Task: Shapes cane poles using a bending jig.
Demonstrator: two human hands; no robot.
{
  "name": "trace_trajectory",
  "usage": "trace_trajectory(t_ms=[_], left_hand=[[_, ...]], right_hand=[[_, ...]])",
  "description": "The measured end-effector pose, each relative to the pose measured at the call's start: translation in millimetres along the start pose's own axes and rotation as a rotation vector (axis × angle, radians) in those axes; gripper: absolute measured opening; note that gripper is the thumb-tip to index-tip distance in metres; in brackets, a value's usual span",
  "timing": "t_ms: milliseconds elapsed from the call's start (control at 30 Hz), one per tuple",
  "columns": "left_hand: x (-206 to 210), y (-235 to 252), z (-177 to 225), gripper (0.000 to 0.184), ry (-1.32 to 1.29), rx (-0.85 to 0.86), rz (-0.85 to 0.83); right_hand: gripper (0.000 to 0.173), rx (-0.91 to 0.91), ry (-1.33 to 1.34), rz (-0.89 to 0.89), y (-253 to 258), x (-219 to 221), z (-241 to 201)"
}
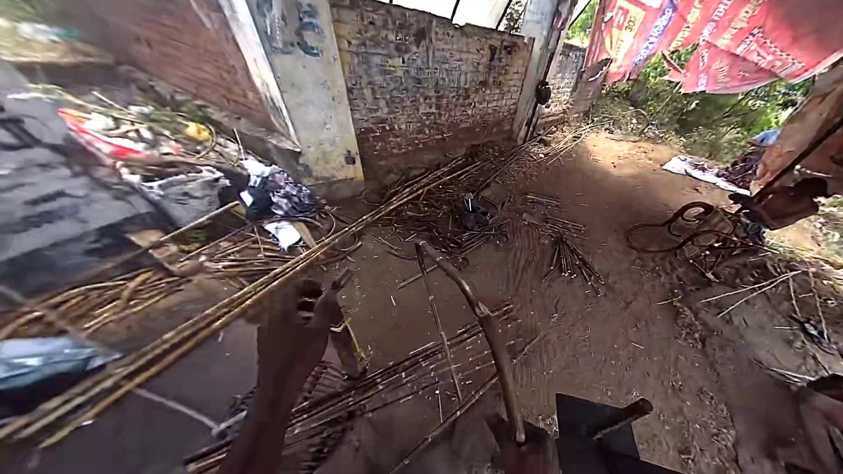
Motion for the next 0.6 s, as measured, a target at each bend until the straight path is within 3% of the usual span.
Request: trace_trajectory(t_ms=[133, 267, 367, 600], left_hand=[[-3.1, -3.3, -143.4, 0.053, 0.105, -0.313, -0.058], [19.6, 7.7, -226.4, 0.06, 0.224, -0.523, -0.23], [42.4, 16.8, -250.9, 0.055, 0.281, -0.549, -0.334], [54.6, 36.7, -261.6, 0.055, 0.428, -0.591, -0.274]], right_hand=[[0.053, -0.063, -0.079, -0.018, 36.8, 60.8, -27.9], [0.055, -0.141, -0.21, 0.034, 78.6, 101.5, -51.0], [0.056, -0.138, -0.317, 0.038, 108.4, 125.7, -64.5], [0.063, -0.081, -0.526, -0.003, 163.9, 174.4, -88.6]])
Point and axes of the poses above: each hand's wrist, its own y-axis towards the middle knuckle, its own x-axis out of the palm, z = x × y, the point moved 8 cm from there along y, towards the middle knuckle, and after that the axes turned 3 degrees about -y, right-handed, at the moved point
